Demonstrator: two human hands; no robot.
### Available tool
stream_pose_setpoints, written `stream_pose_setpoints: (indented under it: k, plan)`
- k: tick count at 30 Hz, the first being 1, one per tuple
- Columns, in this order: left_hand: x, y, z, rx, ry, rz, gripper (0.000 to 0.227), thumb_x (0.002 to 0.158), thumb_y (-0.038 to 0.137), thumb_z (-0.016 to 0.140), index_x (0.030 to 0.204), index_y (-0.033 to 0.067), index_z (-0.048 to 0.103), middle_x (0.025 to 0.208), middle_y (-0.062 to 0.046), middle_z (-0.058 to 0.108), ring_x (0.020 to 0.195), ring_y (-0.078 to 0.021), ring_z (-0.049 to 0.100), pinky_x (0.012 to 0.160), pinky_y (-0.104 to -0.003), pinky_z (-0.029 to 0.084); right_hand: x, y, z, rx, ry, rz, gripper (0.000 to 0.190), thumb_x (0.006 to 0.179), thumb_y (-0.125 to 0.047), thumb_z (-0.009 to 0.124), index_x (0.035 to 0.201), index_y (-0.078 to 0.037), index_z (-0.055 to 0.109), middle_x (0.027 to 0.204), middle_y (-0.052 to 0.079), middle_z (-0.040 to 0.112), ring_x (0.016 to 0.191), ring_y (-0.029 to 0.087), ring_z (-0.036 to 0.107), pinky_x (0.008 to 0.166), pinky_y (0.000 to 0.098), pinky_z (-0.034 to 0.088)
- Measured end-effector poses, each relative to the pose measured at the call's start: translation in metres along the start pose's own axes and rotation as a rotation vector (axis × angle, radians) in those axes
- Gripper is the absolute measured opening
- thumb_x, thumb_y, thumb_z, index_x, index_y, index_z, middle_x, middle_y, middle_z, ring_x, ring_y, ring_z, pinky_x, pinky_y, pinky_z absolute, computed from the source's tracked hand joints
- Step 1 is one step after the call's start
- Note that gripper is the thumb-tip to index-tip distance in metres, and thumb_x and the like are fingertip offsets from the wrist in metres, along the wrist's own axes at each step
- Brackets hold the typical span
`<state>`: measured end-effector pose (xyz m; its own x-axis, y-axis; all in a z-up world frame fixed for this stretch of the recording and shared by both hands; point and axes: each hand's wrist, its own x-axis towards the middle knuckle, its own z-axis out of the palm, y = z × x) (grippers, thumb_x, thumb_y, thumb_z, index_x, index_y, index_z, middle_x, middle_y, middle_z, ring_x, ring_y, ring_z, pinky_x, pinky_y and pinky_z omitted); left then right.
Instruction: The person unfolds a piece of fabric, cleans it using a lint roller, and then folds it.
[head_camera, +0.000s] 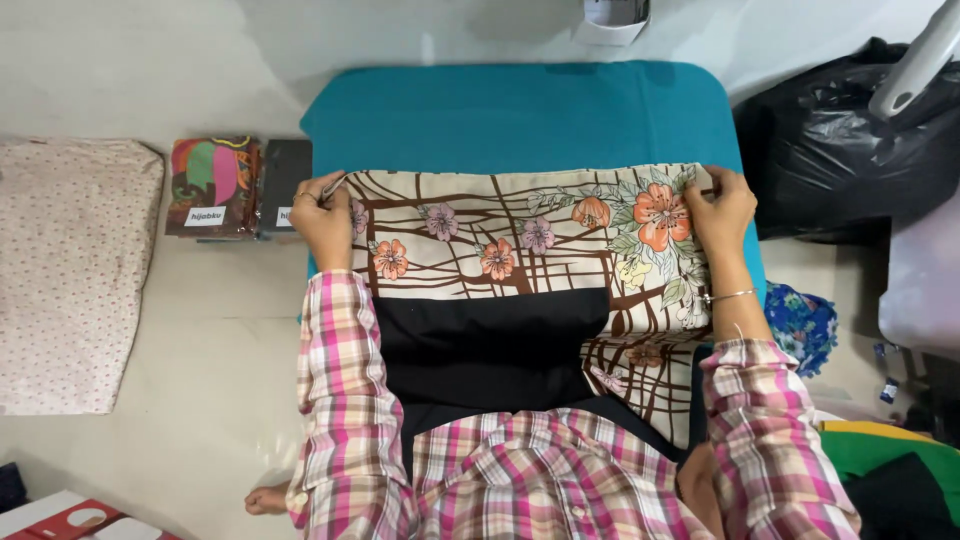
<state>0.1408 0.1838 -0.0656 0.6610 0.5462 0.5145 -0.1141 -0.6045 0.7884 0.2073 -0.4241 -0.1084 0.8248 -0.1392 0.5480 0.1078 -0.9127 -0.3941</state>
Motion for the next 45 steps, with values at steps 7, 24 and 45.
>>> stream_pose_setpoints:
  k: [7, 24, 45]
  plan:
    - [0.000, 0.010, -0.003, -0.021, 0.015, -0.015, 0.027, 0.076, 0.005, 0.069, 0.091, 0.0218, 0.084, 0.083, -0.002, 0.070, 0.077, -0.0210, 0.067, 0.075, -0.029, 0.054, 0.003, -0.034, -0.022, 0.243, -0.059, 0.139, 0.030, 0.082, -0.017, 0.084, 0.109, -0.010, 0.075, 0.088, 0.013, 0.071, 0.087, 0.038, 0.072, 0.072, 0.0427, 0.054]
    - [-0.001, 0.014, -0.002, -0.164, 0.023, -0.127, 0.038, 0.085, 0.000, 0.059, 0.112, 0.0179, 0.079, 0.091, -0.008, 0.073, 0.078, -0.0195, 0.068, 0.075, -0.032, 0.056, 0.003, -0.050, -0.038, 0.586, -0.101, 0.082, 0.053, 0.094, 0.011, 0.067, 0.142, -0.011, 0.063, 0.098, 0.021, 0.070, 0.084, 0.033, 0.067, 0.075, 0.0437, 0.053]
    - [-0.088, 0.114, -0.184, 0.155, -0.178, 0.081, 0.025, 0.085, -0.004, 0.066, 0.106, 0.0047, 0.078, 0.085, -0.009, 0.077, 0.057, -0.0195, 0.062, 0.057, -0.032, 0.049, -0.060, -0.036, -0.216, 0.673, -0.440, 0.365, 0.057, 0.097, 0.009, 0.058, 0.154, 0.003, 0.049, 0.137, 0.017, 0.057, 0.118, 0.024, 0.056, 0.102, 0.0288, 0.044]
